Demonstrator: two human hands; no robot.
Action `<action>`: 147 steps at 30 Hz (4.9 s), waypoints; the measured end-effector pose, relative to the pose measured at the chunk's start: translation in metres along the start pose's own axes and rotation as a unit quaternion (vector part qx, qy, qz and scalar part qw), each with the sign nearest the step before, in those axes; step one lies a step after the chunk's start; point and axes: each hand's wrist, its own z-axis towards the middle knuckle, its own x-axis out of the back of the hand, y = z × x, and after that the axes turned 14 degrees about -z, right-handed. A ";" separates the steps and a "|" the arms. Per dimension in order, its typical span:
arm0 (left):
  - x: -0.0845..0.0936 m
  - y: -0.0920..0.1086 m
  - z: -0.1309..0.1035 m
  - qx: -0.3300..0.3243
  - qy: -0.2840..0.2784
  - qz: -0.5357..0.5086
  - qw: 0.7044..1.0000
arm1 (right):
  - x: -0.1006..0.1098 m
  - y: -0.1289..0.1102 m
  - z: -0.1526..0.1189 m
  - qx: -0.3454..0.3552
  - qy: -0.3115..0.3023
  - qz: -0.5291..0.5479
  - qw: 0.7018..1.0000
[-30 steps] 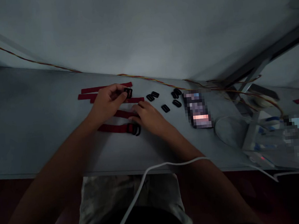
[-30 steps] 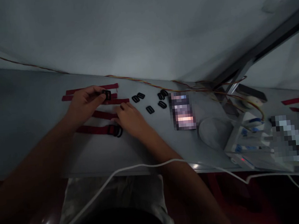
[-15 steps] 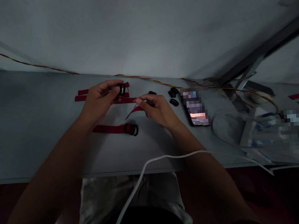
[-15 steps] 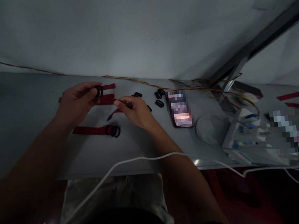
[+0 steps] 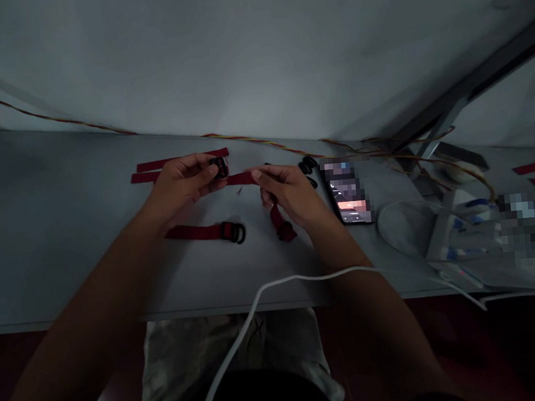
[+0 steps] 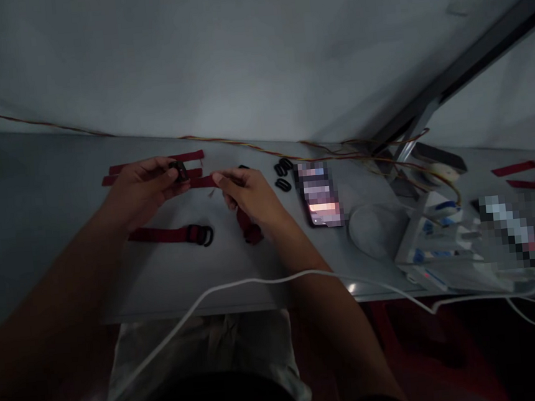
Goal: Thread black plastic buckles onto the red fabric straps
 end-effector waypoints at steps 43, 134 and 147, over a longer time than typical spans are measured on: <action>0.000 -0.010 -0.003 0.068 -0.045 0.102 0.991 | -0.010 0.005 -0.003 0.209 0.007 -0.237 0.949; 0.050 0.032 0.011 0.111 -0.162 0.613 0.765 | -0.003 0.023 0.009 0.187 -0.069 -0.502 0.841; 0.050 0.038 0.013 0.117 -0.130 0.680 0.712 | -0.002 0.017 0.007 0.172 -0.091 -0.482 0.854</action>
